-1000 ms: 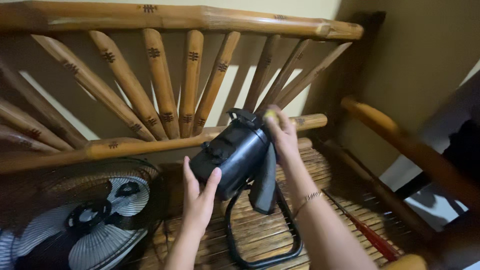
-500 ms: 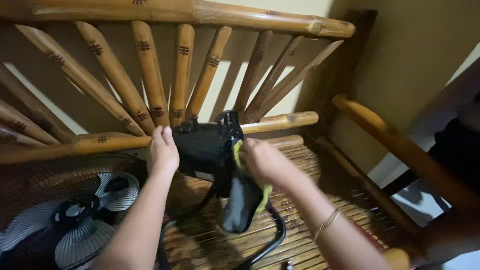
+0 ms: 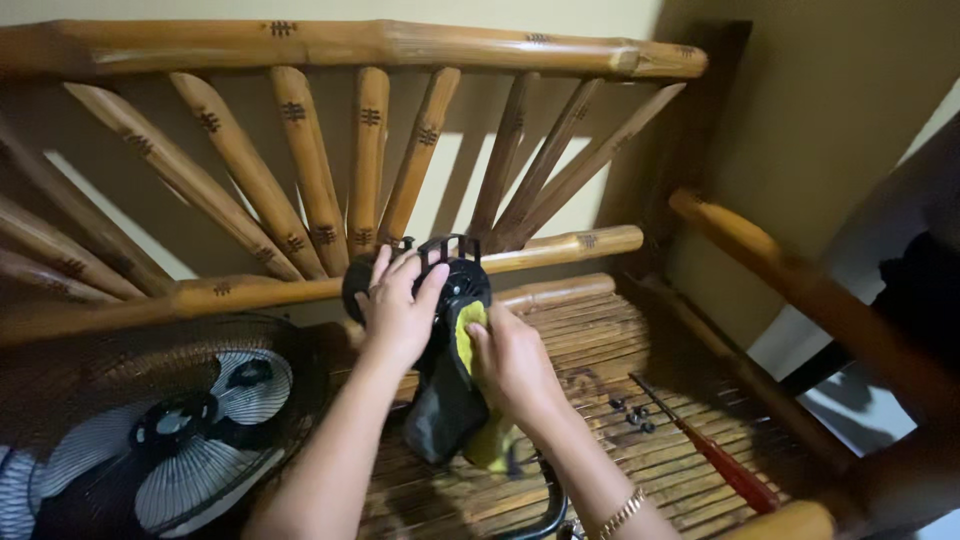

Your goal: The person uses a screwdriver to unscrew the fasteners holding the rear guard frame of an electric fan, detaches the frame and lifts off the motor housing, then wipes the motor housing and guard with a cloth. Loose screws lie on the bamboo surface beside the fan as the person continues wiping.

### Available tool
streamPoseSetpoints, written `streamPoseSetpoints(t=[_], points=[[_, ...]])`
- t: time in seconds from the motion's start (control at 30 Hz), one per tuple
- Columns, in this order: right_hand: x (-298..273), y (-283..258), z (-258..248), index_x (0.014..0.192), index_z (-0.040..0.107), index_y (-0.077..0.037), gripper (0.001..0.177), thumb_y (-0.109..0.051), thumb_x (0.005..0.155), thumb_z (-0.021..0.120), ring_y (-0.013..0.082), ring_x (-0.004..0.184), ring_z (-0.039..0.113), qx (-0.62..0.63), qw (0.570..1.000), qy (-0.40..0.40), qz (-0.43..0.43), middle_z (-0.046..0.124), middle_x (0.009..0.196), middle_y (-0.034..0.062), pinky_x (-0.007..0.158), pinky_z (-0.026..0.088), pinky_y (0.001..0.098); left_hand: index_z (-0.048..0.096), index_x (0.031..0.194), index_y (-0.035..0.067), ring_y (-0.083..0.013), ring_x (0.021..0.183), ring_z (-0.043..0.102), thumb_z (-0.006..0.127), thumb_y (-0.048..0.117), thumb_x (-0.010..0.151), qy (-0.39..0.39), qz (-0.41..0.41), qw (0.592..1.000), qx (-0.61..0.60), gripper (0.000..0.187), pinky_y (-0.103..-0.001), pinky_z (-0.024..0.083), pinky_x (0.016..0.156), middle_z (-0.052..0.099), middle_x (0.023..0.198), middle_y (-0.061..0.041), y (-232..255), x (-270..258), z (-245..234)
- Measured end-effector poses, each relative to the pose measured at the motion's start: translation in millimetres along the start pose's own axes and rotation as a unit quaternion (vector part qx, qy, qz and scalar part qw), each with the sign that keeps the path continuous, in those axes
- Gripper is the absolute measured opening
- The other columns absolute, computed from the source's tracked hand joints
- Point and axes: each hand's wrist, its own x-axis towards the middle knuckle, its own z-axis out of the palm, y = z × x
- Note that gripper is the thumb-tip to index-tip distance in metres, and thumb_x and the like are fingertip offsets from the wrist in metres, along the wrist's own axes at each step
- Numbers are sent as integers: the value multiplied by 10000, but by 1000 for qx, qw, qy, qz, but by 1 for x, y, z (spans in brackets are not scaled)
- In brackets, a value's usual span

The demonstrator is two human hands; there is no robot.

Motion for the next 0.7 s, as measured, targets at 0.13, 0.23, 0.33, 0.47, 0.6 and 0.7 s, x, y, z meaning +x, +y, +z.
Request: streamPoseSetpoints(t=[0.13,0.23,0.33,0.47,0.6,0.7], points=[[-16,5,-10,911,581,3,223,-201,979,641,383,696,628,23,999,-5,31,636,784,221,639,503,454,746,1195,169,-357,1354,521,601,313,1017,-19,116,988,-104,271,-522,278,1239,730,1254,-65,-25,-1,7],[-13,8,-24,914,612,2,154,-128,982,659,306,675,606,15,998,55,-20,615,769,183,627,494,403,755,1178,155,-329,1311,554,606,263,1015,-25,124,985,-120,246,-481,264,1229,747,1211,-74,-28,7,13],[-11,16,-42,928,654,-8,67,-40,934,713,214,702,617,4,989,147,-27,638,805,124,640,506,338,763,1163,156,-246,1202,665,592,257,1021,-45,126,982,-136,245,-478,248,1278,770,1150,-56,-25,9,10],[3,33,-67,1030,705,-57,149,3,898,739,144,857,687,128,966,219,53,737,954,49,766,552,259,769,1162,132,-219,1118,658,599,267,1020,-83,80,973,-200,260,-397,398,1128,723,1069,-63,-14,5,-3],[15,36,-54,1006,744,-95,177,11,871,786,199,1063,689,67,967,228,-92,727,1118,83,930,578,296,763,1170,111,-201,1163,613,580,284,1013,-129,42,953,-269,296,-329,438,1038,671,1156,-40,0,-3,-9],[20,35,-23,946,777,-121,208,-13,774,825,242,1024,663,-11,959,198,-202,707,1067,123,880,540,339,755,1207,118,-201,1179,597,542,311,1023,-141,35,953,-268,341,-329,421,1053,661,1184,-44,8,-9,-7]])
